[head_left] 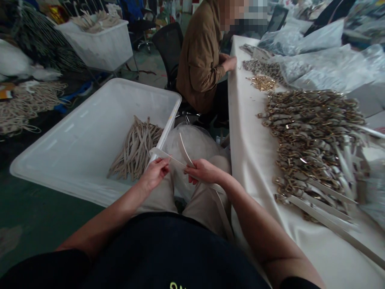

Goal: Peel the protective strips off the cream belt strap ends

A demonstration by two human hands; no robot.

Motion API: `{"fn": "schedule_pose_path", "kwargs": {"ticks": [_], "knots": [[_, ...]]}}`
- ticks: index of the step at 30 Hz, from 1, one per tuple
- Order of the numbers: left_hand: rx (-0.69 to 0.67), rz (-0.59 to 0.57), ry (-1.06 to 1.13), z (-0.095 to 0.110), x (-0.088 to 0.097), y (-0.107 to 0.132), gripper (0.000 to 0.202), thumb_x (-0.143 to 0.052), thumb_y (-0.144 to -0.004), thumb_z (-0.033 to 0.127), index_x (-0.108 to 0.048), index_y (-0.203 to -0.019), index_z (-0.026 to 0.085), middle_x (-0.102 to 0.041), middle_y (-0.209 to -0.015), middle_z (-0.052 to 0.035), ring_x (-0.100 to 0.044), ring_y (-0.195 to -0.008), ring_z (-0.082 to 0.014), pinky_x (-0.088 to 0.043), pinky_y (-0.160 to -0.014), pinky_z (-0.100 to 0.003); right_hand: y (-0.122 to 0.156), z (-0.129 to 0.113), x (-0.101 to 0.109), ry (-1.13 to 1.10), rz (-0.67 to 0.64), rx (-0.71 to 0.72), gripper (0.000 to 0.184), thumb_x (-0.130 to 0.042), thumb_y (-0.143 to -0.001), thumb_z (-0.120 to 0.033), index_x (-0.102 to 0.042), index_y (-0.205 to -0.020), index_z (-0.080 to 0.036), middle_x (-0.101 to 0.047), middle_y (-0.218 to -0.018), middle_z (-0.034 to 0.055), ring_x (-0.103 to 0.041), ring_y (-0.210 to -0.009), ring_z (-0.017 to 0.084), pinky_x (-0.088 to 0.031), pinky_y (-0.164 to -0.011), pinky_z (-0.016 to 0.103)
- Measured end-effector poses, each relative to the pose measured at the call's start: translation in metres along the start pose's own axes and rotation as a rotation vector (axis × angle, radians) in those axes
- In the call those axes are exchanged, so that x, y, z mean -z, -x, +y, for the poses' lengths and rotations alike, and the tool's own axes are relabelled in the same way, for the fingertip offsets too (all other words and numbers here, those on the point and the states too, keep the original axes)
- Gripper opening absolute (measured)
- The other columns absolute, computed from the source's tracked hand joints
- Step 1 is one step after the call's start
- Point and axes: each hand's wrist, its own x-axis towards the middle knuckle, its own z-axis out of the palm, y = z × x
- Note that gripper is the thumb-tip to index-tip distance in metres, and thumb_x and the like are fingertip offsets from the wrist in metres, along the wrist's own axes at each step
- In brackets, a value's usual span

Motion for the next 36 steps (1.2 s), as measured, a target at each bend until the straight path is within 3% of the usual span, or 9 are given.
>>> {"fn": "schedule_pose_path", "kwargs": {"ticks": [3,9,15,19,24,27,30,32,36], "knots": [[-0.004,0.053,0.022,0.011,0.005,-0.005,0.028,-0.091,-0.061,0.009,-0.075,-0.083,0.011,-0.06,-0.057,0.0054,-0.052,-0.047,-0.0039,-0.047,-0.048,-0.014,0.002,0.0,0.006,-0.033,0.019,-0.017,0.019,-0.055,-0.099,-0.021,-0.063,-0.083,-0.015,-0.067,-0.063,0.0005,-0.064,-0.052,0.01,-0.049,-0.051,0.019],[0.062,-0.089,-0.026,-0.003,-0.01,-0.001,0.022,-0.09,-0.065,0.012,-0.075,-0.08,0.013,-0.064,-0.062,0.0038,-0.054,-0.05,-0.005,-0.048,-0.049,-0.016,-0.003,-0.002,0.0,-0.028,0.097,0.062,0.021,-0.056,-0.1,-0.024,-0.061,-0.082,-0.015,-0.065,-0.061,-0.0016,-0.061,-0.049,0.009,-0.046,-0.049,0.017],[0.028,0.018,0.005,0.015,-0.003,-0.012,0.021,-0.087,-0.068,0.008,-0.074,-0.084,0.014,-0.058,-0.055,0.0064,-0.052,-0.045,-0.0038,-0.047,-0.048,-0.013,0.008,-0.004,0.014,-0.005,0.069,0.039,0.024,-0.054,-0.101,-0.024,-0.063,-0.081,-0.014,-0.065,-0.06,-0.0014,-0.06,-0.048,0.008,-0.044,-0.048,0.017],[0.089,-0.09,-0.007,-0.002,-0.015,-0.001,0.024,-0.092,-0.062,0.011,-0.073,-0.077,0.012,-0.062,-0.061,0.0036,-0.054,-0.049,-0.0053,-0.049,-0.048,-0.015,-0.001,-0.008,0.002,0.043,0.144,0.094,0.025,-0.056,-0.101,-0.025,-0.061,-0.079,-0.014,-0.064,-0.059,-0.0026,-0.058,-0.046,0.006,-0.042,-0.048,0.016],[0.171,-0.139,0.044,-0.005,-0.022,0.013,0.023,-0.089,-0.065,0.008,-0.073,-0.081,0.011,-0.061,-0.062,0.0038,-0.052,-0.049,-0.0039,-0.048,-0.047,-0.013,-0.008,0.005,0.012,-0.159,0.294,0.125,0.023,-0.049,-0.101,-0.024,-0.07,-0.099,-0.013,-0.075,-0.09,0.0045,-0.065,-0.06,0.009,-0.047,-0.048,0.017],[0.229,-0.157,0.069,0.011,-0.019,0.016,0.019,-0.086,-0.07,0.006,-0.072,-0.082,0.012,-0.061,-0.062,0.0036,-0.053,-0.05,-0.0041,-0.049,-0.048,-0.013,-0.005,0.009,0.019,-0.182,0.393,0.315,0.027,-0.054,-0.096,-0.018,-0.072,-0.116,-0.017,-0.072,-0.125,0.0072,-0.071,-0.093,0.015,-0.055,-0.061,0.019],[0.244,-0.163,0.063,0.02,-0.019,0.019,0.016,-0.081,-0.074,0.003,-0.07,-0.08,0.012,-0.063,-0.064,0.0025,-0.056,-0.05,-0.0053,-0.05,-0.049,-0.014,-0.002,0.006,0.009,-0.027,0.323,0.59,0.034,-0.063,-0.09,-0.012,-0.074,-0.121,-0.022,-0.065,-0.139,0.0049,-0.065,-0.121,0.02,-0.055,-0.092,0.026],[0.244,-0.174,0.04,0.02,-0.021,0.023,0.012,-0.076,-0.078,0.002,-0.069,-0.079,0.013,-0.067,-0.068,0.0007,-0.061,-0.053,-0.0075,-0.053,-0.05,-0.015,-0.003,0.005,-0.002,0.092,0.306,0.707,0.031,-0.066,-0.091,-0.014,-0.076,-0.118,-0.024,-0.067,-0.137,0.0048,-0.065,-0.124,0.02,-0.051,-0.101,0.029],[0.255,-0.253,0.023,0.013,-0.023,0.03,0.011,-0.067,-0.084,0.003,-0.07,-0.08,0.013,-0.074,-0.077,-0.0033,-0.07,-0.068,-0.0137,-0.059,-0.061,-0.021,-0.007,0.006,-0.013,0.135,0.407,0.768,0.02,-0.07,-0.091,-0.016,-0.079,-0.108,-0.022,-0.075,-0.118,0.0065,-0.072,-0.105,0.02,-0.053,-0.092,0.029]]}}
